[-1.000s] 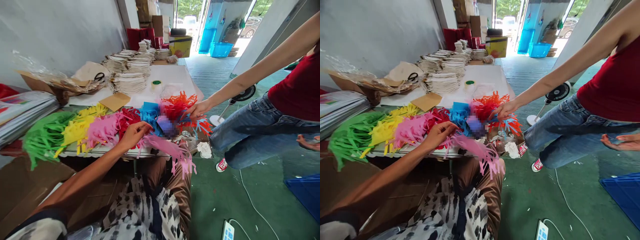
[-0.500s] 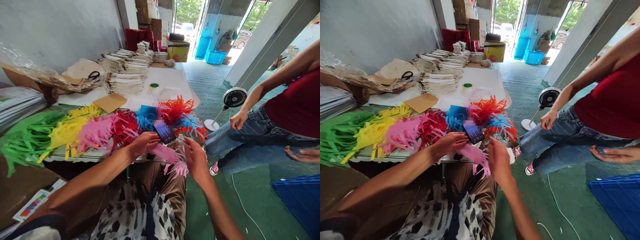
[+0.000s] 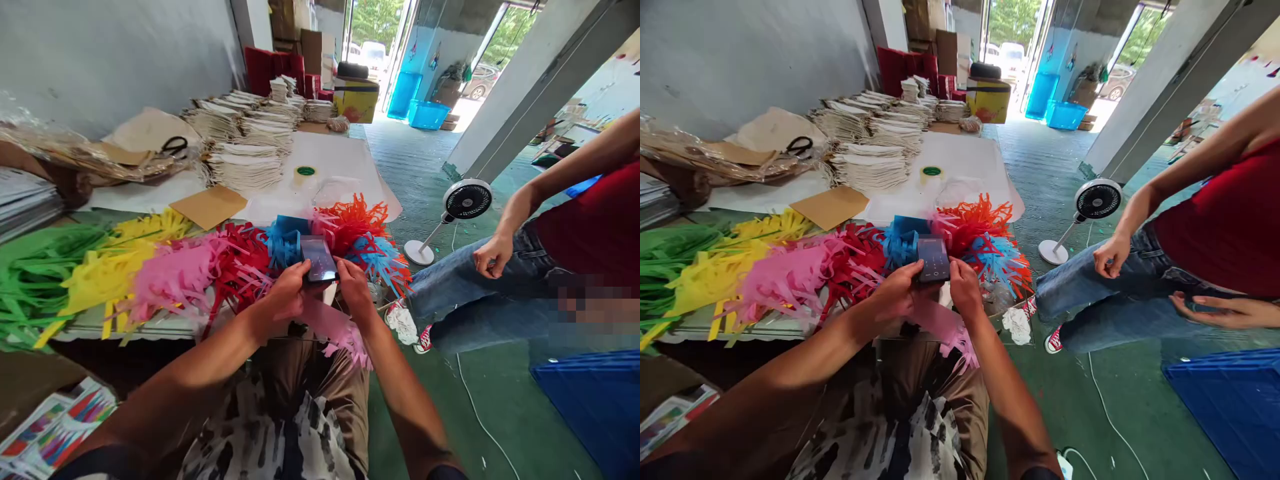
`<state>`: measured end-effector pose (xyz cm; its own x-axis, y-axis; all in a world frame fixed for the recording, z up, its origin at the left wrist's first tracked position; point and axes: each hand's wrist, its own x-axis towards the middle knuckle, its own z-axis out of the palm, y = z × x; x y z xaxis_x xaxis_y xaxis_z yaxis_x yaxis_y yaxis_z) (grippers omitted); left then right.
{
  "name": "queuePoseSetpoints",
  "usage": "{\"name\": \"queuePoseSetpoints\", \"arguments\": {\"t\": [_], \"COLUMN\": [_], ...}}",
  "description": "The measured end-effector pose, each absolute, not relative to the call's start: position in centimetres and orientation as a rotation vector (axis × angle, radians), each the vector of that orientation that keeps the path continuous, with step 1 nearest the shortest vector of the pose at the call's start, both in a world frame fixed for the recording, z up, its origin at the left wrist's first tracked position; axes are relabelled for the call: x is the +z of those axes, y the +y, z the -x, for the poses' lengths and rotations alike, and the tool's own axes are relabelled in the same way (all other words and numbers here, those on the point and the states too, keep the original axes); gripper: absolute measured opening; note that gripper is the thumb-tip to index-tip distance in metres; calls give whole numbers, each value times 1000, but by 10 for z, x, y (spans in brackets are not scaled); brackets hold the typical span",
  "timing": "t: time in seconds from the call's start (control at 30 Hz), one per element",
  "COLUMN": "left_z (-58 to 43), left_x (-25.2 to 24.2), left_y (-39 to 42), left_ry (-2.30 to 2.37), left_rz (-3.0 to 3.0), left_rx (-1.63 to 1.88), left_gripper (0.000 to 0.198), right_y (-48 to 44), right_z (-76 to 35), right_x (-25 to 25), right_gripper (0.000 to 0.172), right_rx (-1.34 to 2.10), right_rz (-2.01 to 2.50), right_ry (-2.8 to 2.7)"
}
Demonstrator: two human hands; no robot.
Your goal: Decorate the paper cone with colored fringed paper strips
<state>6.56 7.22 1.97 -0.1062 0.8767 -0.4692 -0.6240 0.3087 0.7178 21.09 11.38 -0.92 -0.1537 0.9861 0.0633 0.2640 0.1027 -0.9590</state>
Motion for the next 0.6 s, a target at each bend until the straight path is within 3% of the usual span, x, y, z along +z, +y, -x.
{"name": "queuePoseSetpoints", "arguments": {"t": [0.33,0.6], "left_z": [-82,-89], "left_x": [35,44], "left_y": [46,38], "left_ry": [825,743], "left_rz": [-482,-533], "left_rx": [1409,1404], "left_gripper": [38,44], "right_y": [55,43], "right_z": [-206,-205], "right_x": [18,21], "right_gripper": [69,66], "right_rx": [1350,1172], "right_rz": [773,759], "right_ry": [-1066,-1079]}}
